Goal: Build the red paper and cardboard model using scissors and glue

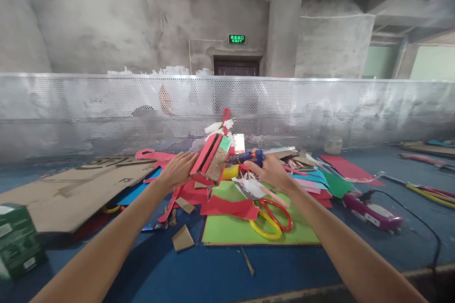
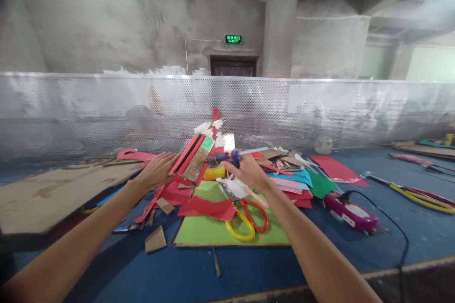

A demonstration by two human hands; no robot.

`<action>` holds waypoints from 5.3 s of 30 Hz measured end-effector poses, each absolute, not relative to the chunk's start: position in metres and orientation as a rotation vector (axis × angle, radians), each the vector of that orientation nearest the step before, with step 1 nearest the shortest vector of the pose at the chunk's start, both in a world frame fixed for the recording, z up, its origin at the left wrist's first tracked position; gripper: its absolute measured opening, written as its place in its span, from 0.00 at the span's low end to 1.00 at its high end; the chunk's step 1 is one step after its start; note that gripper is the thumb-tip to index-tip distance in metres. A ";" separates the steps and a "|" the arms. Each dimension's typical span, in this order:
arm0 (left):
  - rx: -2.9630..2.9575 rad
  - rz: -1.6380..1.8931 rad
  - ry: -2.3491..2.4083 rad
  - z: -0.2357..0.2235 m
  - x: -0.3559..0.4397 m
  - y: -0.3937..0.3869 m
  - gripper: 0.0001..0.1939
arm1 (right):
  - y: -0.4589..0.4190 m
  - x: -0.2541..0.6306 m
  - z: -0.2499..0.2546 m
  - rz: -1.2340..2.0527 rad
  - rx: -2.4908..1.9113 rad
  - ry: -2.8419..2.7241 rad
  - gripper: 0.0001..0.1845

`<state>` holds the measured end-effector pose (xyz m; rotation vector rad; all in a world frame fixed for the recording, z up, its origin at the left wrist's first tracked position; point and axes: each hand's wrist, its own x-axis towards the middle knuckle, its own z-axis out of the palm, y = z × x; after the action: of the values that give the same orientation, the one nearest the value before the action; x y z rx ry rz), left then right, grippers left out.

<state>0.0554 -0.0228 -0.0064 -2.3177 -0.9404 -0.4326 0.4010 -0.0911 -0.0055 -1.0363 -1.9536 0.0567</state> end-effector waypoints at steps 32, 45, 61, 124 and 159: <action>-2.271 -0.454 -1.084 -0.007 0.050 -0.019 0.20 | -0.088 0.417 -0.005 0.912 -0.866 -1.827 0.18; -2.269 -0.452 -1.080 -0.011 0.044 -0.012 0.19 | -0.063 0.445 -0.010 0.128 -1.584 -2.233 0.15; -2.251 -0.423 -1.141 -0.007 0.049 -0.022 0.22 | -0.091 0.410 -0.006 0.003 -1.497 -2.395 0.19; -2.258 -0.393 -1.126 -0.005 0.060 -0.032 0.19 | -0.097 0.375 -0.005 0.883 -0.799 -1.688 0.29; -2.350 -0.366 -0.707 0.002 0.082 -0.040 0.22 | -0.080 0.408 0.000 -0.084 -0.956 -1.561 0.13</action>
<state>0.0823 -0.0404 0.0023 -2.3499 -0.7074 -0.3664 0.4079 -0.0796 -0.0004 -0.9557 -1.5608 -0.0840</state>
